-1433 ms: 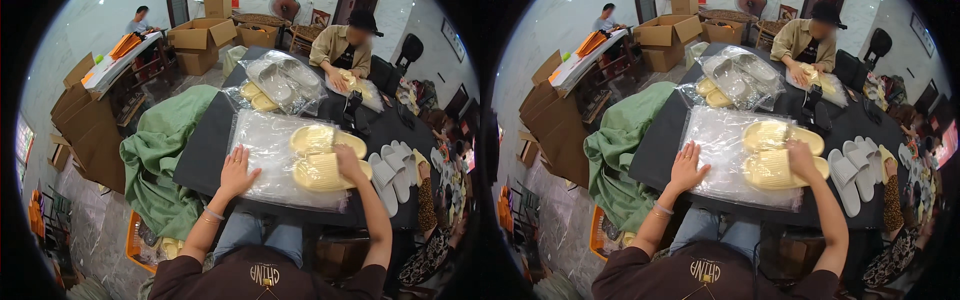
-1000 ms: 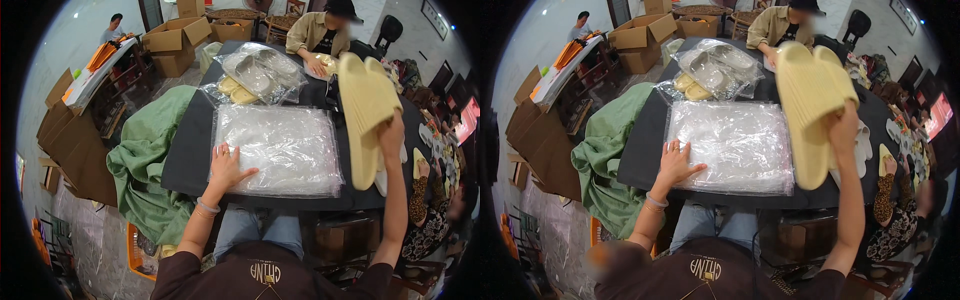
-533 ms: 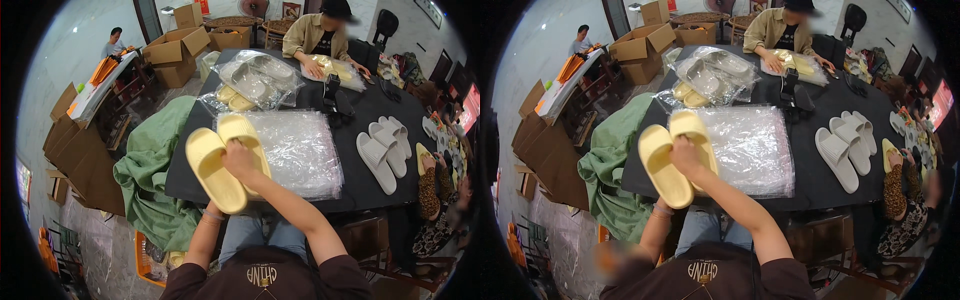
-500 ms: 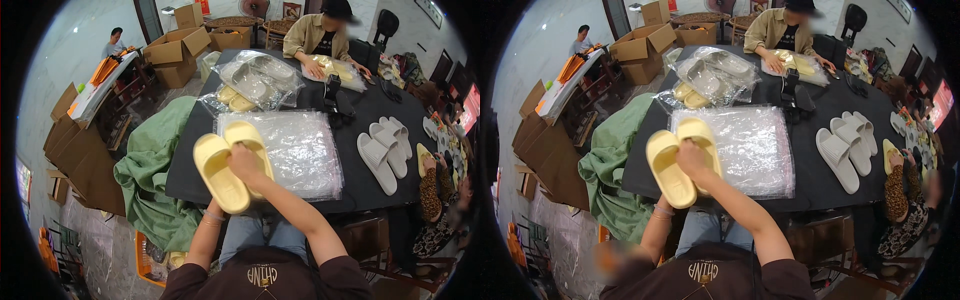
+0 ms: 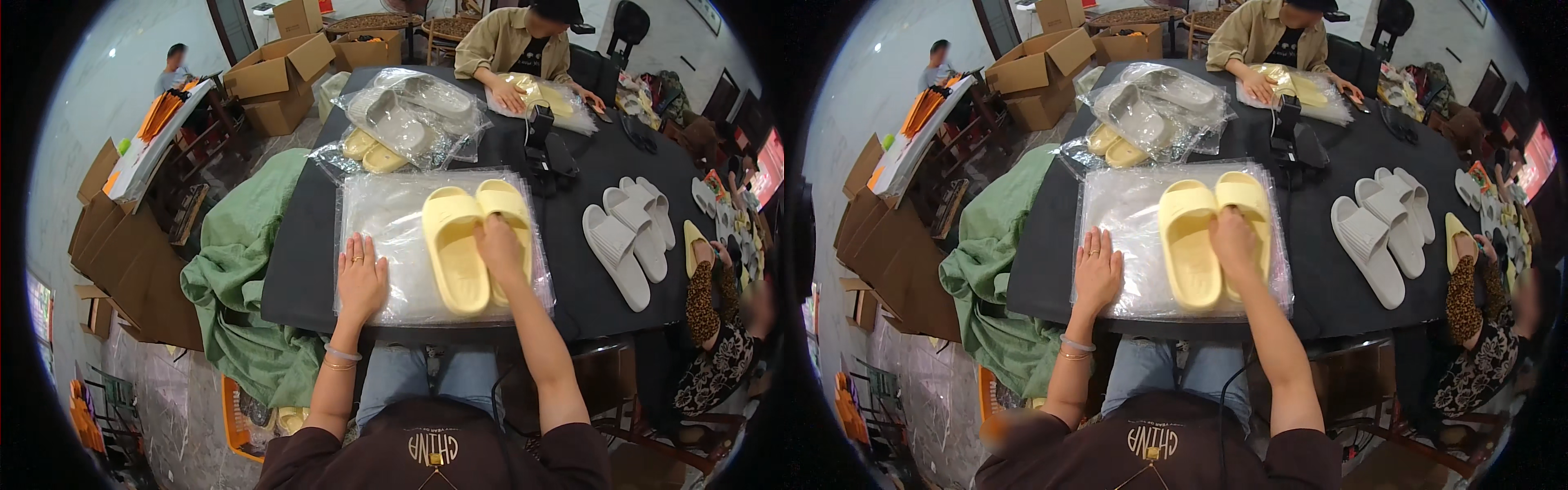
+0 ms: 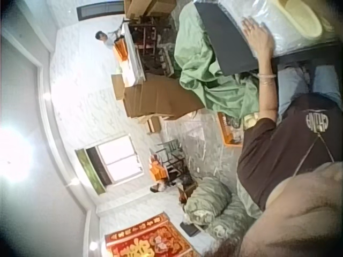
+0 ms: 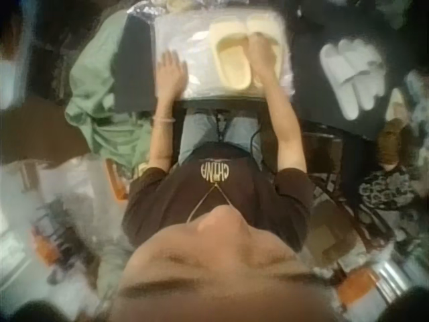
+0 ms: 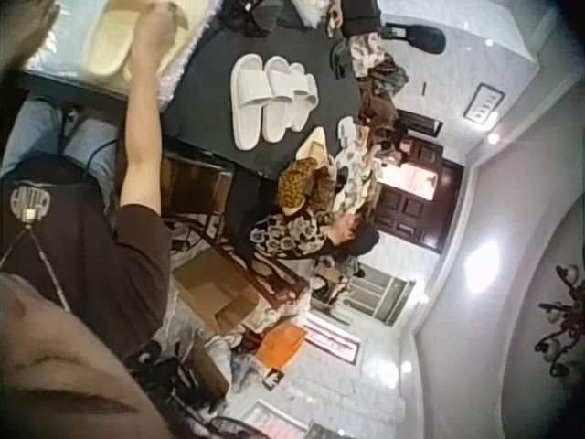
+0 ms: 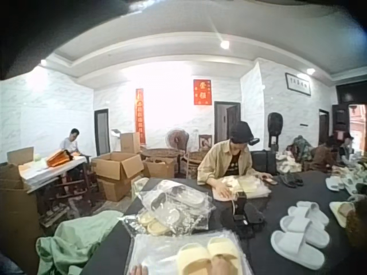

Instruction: The person packs pairs of yellow and white plastic slippers into clear plastic bags. They pick up a pair of slippers, place them inside a bag, and then set the packaged item aside on the table. The process is repeated for multiple pairs of slippers.

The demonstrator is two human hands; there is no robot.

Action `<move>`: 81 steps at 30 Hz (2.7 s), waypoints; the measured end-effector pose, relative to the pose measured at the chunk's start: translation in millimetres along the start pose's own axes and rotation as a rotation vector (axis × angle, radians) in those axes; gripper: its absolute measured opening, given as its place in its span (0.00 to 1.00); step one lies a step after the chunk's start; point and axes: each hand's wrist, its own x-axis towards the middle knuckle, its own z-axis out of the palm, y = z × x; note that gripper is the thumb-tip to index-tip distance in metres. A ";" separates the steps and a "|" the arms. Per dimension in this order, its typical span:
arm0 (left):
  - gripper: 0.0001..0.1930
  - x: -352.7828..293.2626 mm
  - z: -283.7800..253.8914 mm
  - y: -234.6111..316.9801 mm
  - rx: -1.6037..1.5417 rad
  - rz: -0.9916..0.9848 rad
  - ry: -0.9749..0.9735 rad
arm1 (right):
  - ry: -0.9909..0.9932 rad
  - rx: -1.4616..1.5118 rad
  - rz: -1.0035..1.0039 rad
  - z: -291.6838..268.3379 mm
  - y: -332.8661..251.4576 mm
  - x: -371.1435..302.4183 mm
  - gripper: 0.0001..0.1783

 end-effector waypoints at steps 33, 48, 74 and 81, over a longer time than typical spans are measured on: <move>0.31 108.7 39.7 -9.3 0.068 -0.124 0.060 | 0.194 -0.016 0.000 19.2 30.3 6.1 0.21; 0.34 102.4 85.0 -38.4 0.408 0.066 0.324 | -0.110 0.172 -0.334 27.4 -87.3 6.0 0.16; 0.32 106.2 34.1 -6.4 0.002 -0.204 0.025 | 0.166 0.120 -0.006 37.6 10.6 34.3 0.24; 0.32 109.9 41.1 -13.0 -0.022 -0.166 0.067 | 0.216 0.108 -0.054 36.6 12.1 34.0 0.21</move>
